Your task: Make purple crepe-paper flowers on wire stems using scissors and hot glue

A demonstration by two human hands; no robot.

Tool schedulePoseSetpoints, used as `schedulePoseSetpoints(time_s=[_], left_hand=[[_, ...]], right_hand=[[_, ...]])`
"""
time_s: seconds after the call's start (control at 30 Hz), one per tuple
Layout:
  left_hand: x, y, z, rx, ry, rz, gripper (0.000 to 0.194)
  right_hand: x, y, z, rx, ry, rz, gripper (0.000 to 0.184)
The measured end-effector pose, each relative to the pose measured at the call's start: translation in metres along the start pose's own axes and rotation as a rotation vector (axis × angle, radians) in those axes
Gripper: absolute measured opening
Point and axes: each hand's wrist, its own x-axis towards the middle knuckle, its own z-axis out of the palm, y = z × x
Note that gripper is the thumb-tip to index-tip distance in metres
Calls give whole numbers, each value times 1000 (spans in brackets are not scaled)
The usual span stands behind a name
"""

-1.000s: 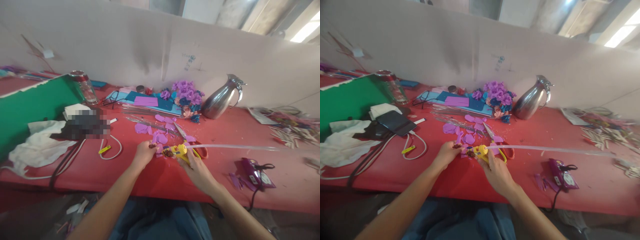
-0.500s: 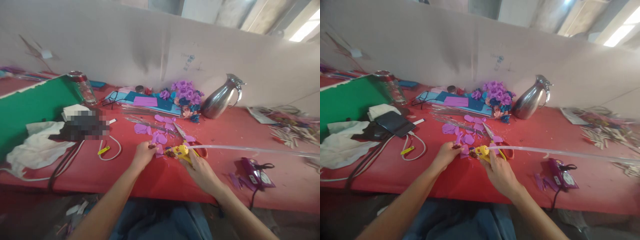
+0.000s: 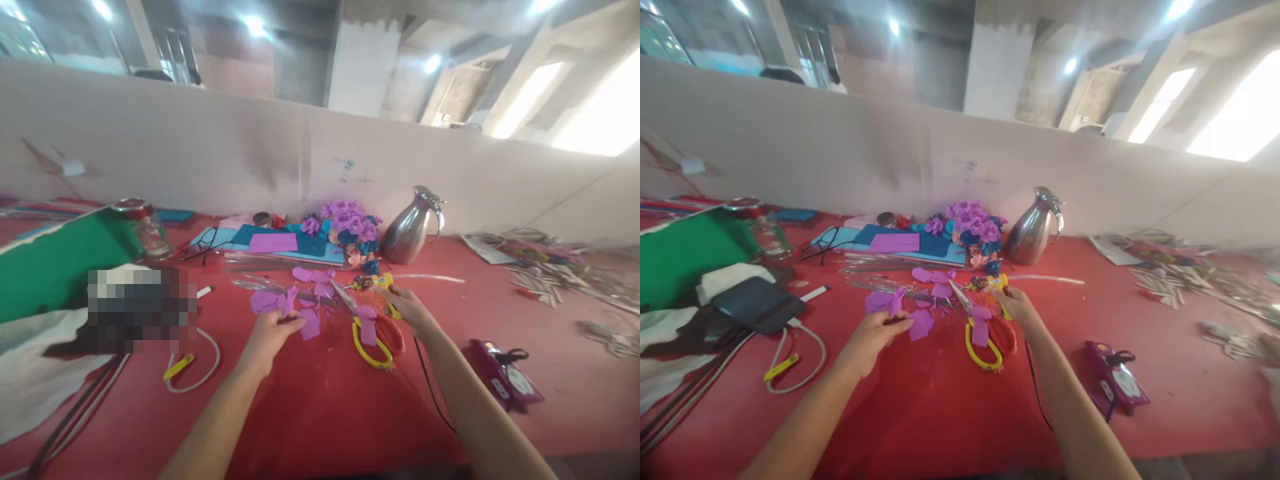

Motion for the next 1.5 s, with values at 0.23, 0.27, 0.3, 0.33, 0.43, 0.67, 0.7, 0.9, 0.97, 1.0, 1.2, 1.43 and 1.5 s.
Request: schedulePoseSetpoints(time_s=[0.23,0.27,0.3,0.33,0.43,0.67,0.7,0.9,0.97,1.0,1.2,1.43,1.5], left_hand=[[33,26,21,96,-132,54,13],[35,25,22,94,-143,61,13],[36,23,22,92,-156,65,13],[36,21,21,90,-165,66,13],[36,14,18,85,-176,54,13],[35,5,11,106,-261,22,16],[35,5,10,108,-258,34,18],[30,3,14,-5,-195,132,33],[28,2,15,-19,-196,142,31],[28,1,16,-19,-201,145,31],[27,-3,19,-81,-229,97,28],[23,-2,29,-189,-243,25,23],[21,-3,31,-179,-243,41,22]], right_hand=[[26,12,-3,-296,245,14,32],[22,10,-1,-323,274,10,27],[17,6,1,-346,310,-4,22],[11,0,5,-363,339,-39,17],[-8,-29,26,-316,282,-305,20],[-32,-73,88,-33,-229,-461,22],[-32,-71,91,-27,-194,-442,24],[-31,-59,85,486,-75,-231,30],[-33,-61,80,658,-60,-139,32],[-34,-63,78,717,-49,-106,33],[-40,-74,73,878,-9,-78,31],[-40,-67,83,930,-39,-44,28],[-40,-67,86,953,-62,-44,27]])
